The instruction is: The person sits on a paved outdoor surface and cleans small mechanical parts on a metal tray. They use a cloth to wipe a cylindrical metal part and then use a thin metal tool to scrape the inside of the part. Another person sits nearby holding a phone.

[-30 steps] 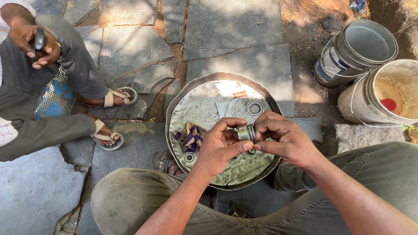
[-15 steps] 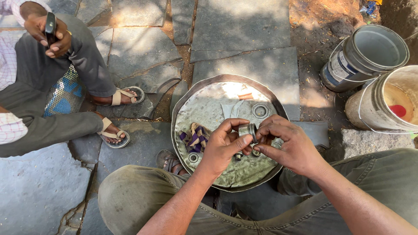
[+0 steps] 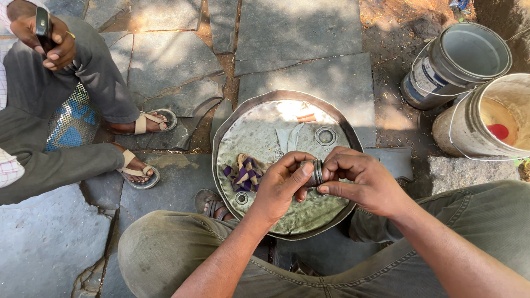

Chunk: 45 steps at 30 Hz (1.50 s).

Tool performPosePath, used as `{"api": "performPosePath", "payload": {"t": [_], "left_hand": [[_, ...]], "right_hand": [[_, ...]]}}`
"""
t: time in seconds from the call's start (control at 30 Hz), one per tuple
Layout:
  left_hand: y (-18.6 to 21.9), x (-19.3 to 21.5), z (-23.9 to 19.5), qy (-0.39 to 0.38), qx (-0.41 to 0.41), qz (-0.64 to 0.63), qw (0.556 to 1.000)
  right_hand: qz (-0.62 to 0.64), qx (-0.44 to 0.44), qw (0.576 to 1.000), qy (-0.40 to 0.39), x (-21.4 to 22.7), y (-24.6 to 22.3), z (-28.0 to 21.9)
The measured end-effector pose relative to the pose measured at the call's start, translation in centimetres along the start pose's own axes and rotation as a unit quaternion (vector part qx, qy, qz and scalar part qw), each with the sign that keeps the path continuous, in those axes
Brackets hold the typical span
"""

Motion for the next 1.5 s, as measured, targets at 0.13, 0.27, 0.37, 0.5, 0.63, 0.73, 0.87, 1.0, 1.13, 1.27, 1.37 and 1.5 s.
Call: {"api": "performPosePath", "payload": {"t": [0.13, 0.27, 0.37, 0.5, 0.63, 0.73, 0.87, 1.0, 1.13, 1.27, 1.37, 1.5], "left_hand": [[0.2, -0.1, 0.0, 0.004, -0.003, 0.0, 1.0], [0.8, 0.7, -0.3, 0.052, 0.021, -0.051, 0.997], [0.7, 0.5, -0.3, 0.045, 0.05, -0.159, 0.985], [1.4, -0.4, -0.5, -0.041, 0.045, -0.232, 0.971], [1.4, -0.9, -0.7, -0.07, 0.05, -0.231, 0.969], [1.4, -1.1, -0.7, -0.078, 0.058, -0.224, 0.97], [1.6, -1.0, -0.6, -0.072, 0.062, -0.226, 0.969], [2.0, -1.0, -0.7, -0.059, 0.037, -0.212, 0.975], [1.3, 0.7, -0.3, 0.039, 0.03, -0.146, 0.988], [0.9, 0.9, 0.1, 0.086, -0.006, -0.044, 0.995], [2.3, -1.0, -0.4, 0.066, -0.011, 0.035, 0.997], [7.1, -0.5, -3.8, 0.074, 0.065, 0.423, 0.901]], "right_hand": [[0.027, -0.041, 0.999, 0.002, 0.2, 1.0, -0.3], [0.017, -0.011, 0.999, 0.038, 0.6, -0.7, -0.6], [-0.029, 0.0, 0.997, 0.066, 0.7, -1.7, -0.6], [-0.152, 0.039, 0.985, 0.072, 0.8, -3.1, -0.9], [-0.187, 0.039, 0.979, 0.072, 0.5, -3.6, -1.2], [-0.231, 0.072, 0.967, 0.077, 0.6, -4.3, -1.2], [-0.282, 0.048, 0.952, 0.108, 1.3, -4.2, -0.9], [-0.328, 0.06, 0.934, 0.131, 2.1, -4.6, -0.5], [-0.282, 0.063, 0.951, 0.109, 1.8, -4.8, 0.0], [-0.337, 0.066, 0.938, 0.046, -1.8, -4.9, 0.8], [-0.446, 0.115, 0.886, 0.056, -3.7, -5.5, 0.4], [-0.331, 0.083, 0.934, 0.104, -1.6, -5.3, 0.0]]}}
Point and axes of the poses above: each hand's wrist, its own z-axis towards the middle knuckle, its own x-axis out of the back of the hand, y = z × x, the point moved 7 cm from there along z, towards the middle knuckle, and after that the axes turned 6 degrees about -z, right-handed, at the moved point
